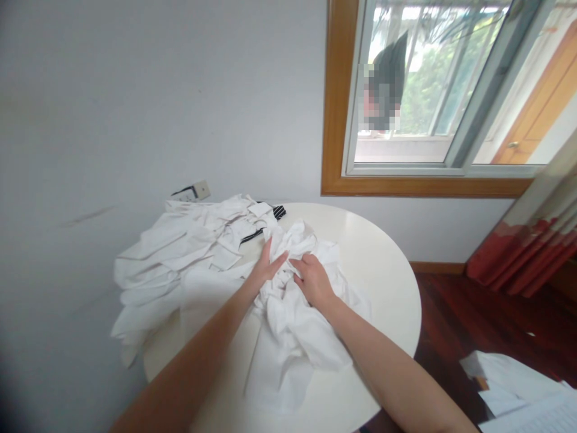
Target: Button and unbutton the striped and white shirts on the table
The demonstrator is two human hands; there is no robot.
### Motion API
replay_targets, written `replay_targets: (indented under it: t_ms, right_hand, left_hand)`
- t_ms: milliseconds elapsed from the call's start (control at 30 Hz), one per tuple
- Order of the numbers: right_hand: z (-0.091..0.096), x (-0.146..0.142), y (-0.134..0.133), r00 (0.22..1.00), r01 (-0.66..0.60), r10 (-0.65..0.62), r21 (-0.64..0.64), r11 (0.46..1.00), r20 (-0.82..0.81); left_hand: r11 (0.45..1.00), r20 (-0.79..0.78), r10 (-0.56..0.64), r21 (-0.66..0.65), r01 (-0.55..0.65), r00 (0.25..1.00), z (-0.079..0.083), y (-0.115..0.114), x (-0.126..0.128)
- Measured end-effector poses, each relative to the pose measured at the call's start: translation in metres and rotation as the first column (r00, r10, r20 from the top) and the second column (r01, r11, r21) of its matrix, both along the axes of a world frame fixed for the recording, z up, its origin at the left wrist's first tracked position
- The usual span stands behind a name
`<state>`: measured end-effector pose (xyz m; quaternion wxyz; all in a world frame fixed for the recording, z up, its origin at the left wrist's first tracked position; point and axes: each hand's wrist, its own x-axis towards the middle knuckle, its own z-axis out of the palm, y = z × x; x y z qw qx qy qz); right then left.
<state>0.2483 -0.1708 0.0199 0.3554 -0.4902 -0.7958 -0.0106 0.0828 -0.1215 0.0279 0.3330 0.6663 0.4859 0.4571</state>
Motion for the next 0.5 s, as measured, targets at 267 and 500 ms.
replay_targets:
  t_ms: [267,500]
  right_hand:
    - [0.004,-0.01,-0.008,0.911,-0.042,0.072,0.082,0.996,-0.406]
    - [0.021,0.013,-0.007,0.916,-0.31,0.336,0.145,0.94,-0.217]
  left_hand:
    - [0.935,-0.037,-0.354,-0.038,0.353,0.935,0.016,-0.026,0.0]
    - [0.945,0.089,-0.317,-0.049,0.322,0.944,0.012,-0.012,0.003]
